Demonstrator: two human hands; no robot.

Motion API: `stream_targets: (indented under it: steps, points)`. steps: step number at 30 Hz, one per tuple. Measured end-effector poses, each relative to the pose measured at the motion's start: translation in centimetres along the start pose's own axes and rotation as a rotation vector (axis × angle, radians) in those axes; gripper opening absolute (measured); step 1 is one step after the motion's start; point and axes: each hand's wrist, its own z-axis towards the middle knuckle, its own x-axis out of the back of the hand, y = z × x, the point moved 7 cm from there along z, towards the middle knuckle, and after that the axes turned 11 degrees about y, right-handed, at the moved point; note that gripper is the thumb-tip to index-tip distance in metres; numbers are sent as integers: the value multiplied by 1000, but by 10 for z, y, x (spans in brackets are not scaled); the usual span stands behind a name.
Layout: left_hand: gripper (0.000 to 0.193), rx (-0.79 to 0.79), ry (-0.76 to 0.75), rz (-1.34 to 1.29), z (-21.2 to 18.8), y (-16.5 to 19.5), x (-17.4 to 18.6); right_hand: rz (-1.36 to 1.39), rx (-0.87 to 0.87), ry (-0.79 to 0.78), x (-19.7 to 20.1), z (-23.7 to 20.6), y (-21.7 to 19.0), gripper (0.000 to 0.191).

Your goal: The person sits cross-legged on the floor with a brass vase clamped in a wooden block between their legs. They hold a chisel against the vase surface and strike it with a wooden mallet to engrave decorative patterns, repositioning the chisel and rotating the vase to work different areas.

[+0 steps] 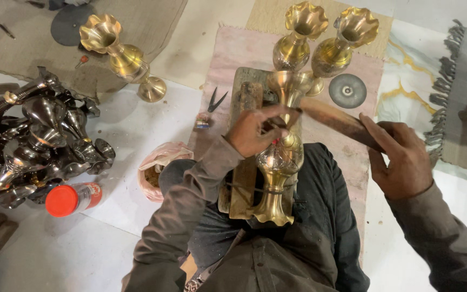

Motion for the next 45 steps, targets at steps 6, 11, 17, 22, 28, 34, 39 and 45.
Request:
stream_targets:
  steps: [6,11,17,22,28,34,39,45]
  points:
    - [54,-32,330,-281,-31,-7,17,-88,105,-230,-31,8,11,71]
    - [56,154,440,-311,-44,-23,6,-347,250,-316,-47,30,19,71]
    - [56,103,497,-289,-44,-22,8,-543,430,-399,-59,63,7,69]
    - [56,198,525,-309,-44,-23,5,-124,104,-463,-56,111,5,76]
    - [55,288,589,-294,-51,-14,3,-240,370,-413,-54,151,-26,77]
    - [52,254,692,-193,-59,-4,4,-369,570,-397,-58,153,-53,79]
    - [52,263,729,-173,-65,-1,0,-541,680,-321,-51,150,-65,78]
    - [51,218,796,-114,-69,3,0,-506,602,-327,-37,140,-65,71]
